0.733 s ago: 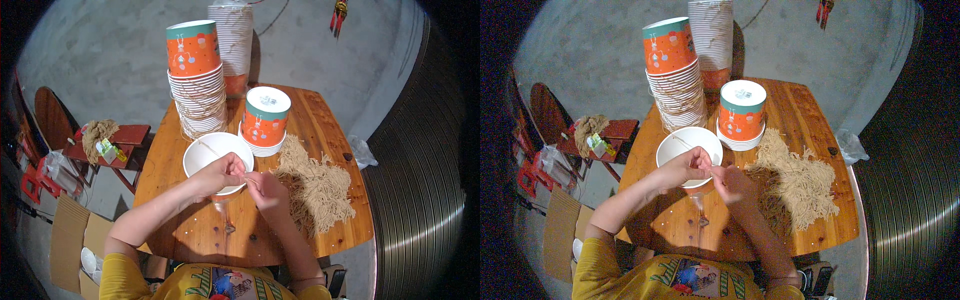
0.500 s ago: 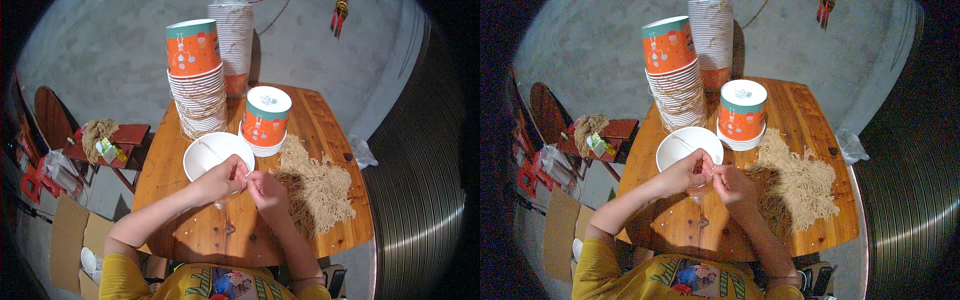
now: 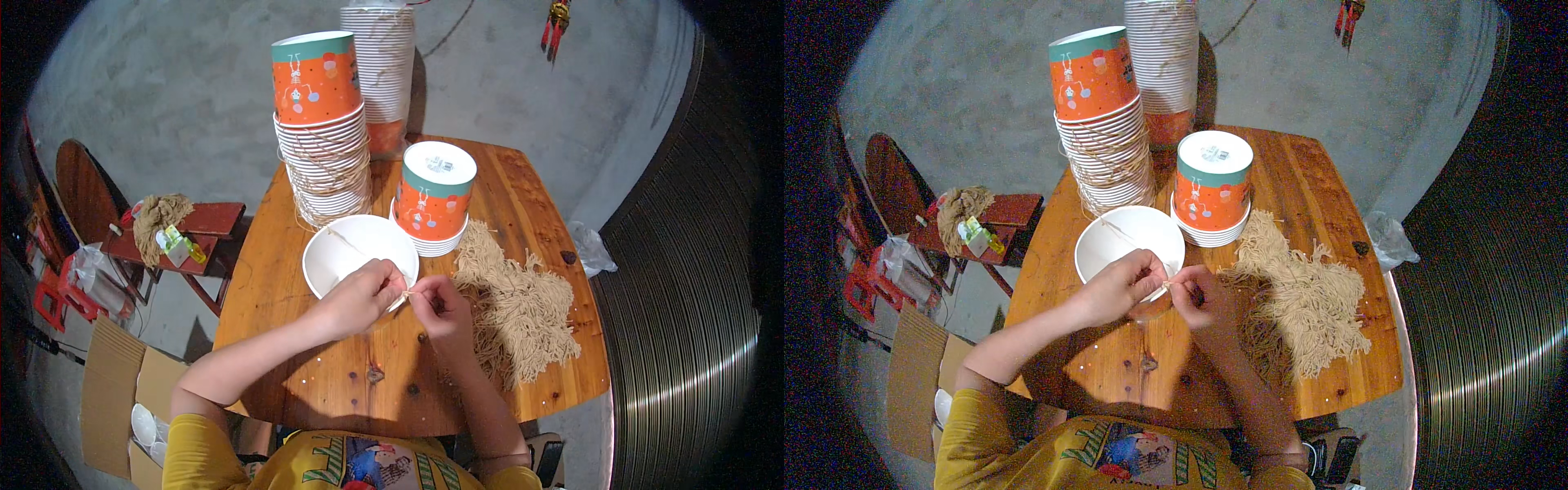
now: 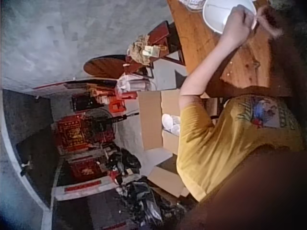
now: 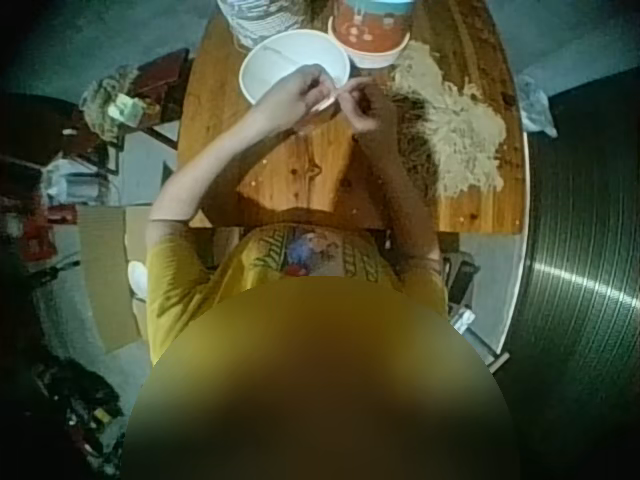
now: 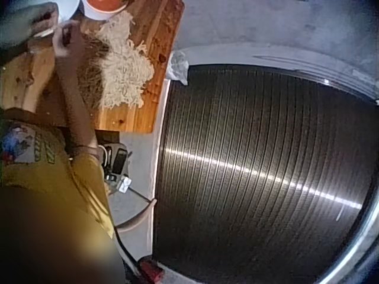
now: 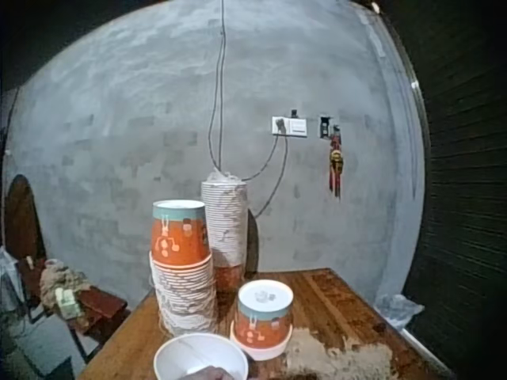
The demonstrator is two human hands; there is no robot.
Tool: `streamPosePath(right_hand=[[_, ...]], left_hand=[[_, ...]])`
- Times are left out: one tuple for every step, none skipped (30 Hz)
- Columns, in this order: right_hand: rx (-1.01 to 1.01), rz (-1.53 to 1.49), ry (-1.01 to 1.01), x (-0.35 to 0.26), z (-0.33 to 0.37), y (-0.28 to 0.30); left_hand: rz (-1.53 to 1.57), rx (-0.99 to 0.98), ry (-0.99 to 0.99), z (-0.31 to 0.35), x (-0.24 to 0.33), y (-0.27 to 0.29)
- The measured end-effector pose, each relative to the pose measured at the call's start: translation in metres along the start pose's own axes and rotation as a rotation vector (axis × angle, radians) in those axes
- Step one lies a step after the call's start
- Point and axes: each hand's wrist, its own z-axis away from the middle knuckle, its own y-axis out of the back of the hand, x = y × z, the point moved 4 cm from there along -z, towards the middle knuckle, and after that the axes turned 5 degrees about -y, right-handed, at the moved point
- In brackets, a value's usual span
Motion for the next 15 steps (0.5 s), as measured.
streamPosePath(right_hand=[[0.0,0.0,0.0,0.001,0.0,0.0],[0.001,-0.003,0.01,0.002,0.0,0.001],[0.002,-0.007,0.021,0.003,0.0,0.001],[0.003,-0.007,0.022,0.005,-0.001,0.001],[0.023,0.006,0.064,0.006,-0.001,0.002],[0.041,0.018,0.107,0.006,-0.002,0.002],[0.04,0.017,0.107,0.004,-0.001,0.002],[0.02,0.014,0.055,0.001,0.001,0.002],[0.002,0.012,0.002,0.0,0.002,0.003],[0.004,0.013,0.003,-0.001,0.002,0.003],[-0.009,-0.026,0.013,-0.002,0.003,0.002],[-0.024,-0.066,0.023,-0.003,0.003,0.001],[-0.024,-0.067,0.023,-0.007,0.003,0.0],[-0.052,-0.017,0.043,-0.014,0.004,-0.003],[-0.079,0.035,0.064,-0.018,0.004,-0.005]], left_hand=[[0.009,0.007,0.019,0.0,0.0,0.0],[0.009,0.007,0.018,0.0,-0.001,0.0],[0.018,0.017,0.017,0.0,-0.001,0.0],[0.027,0.027,0.016,0.0,-0.002,0.0],[0.026,0.026,0.015,0.0,-0.003,-0.001],[0.034,0.028,0.009,0.0,-0.005,-0.001],[0.041,0.03,0.003,0.0,-0.005,0.0],[0.041,0.03,0.003,0.0,-0.004,0.0],[0.036,0.023,0.017,0.0,-0.003,0.0],[0.031,0.015,0.03,0.0,-0.002,0.0],[0.032,0.014,0.029,0.0,-0.001,-0.001],[0.055,0.002,0.053,0.0,-0.001,-0.002],[0.079,-0.011,0.078,0.0,-0.002,-0.002],[0.078,-0.011,0.078,0.0,-0.002,-0.002],[0.075,-0.009,0.074,0.0,-0.002,-0.003]])
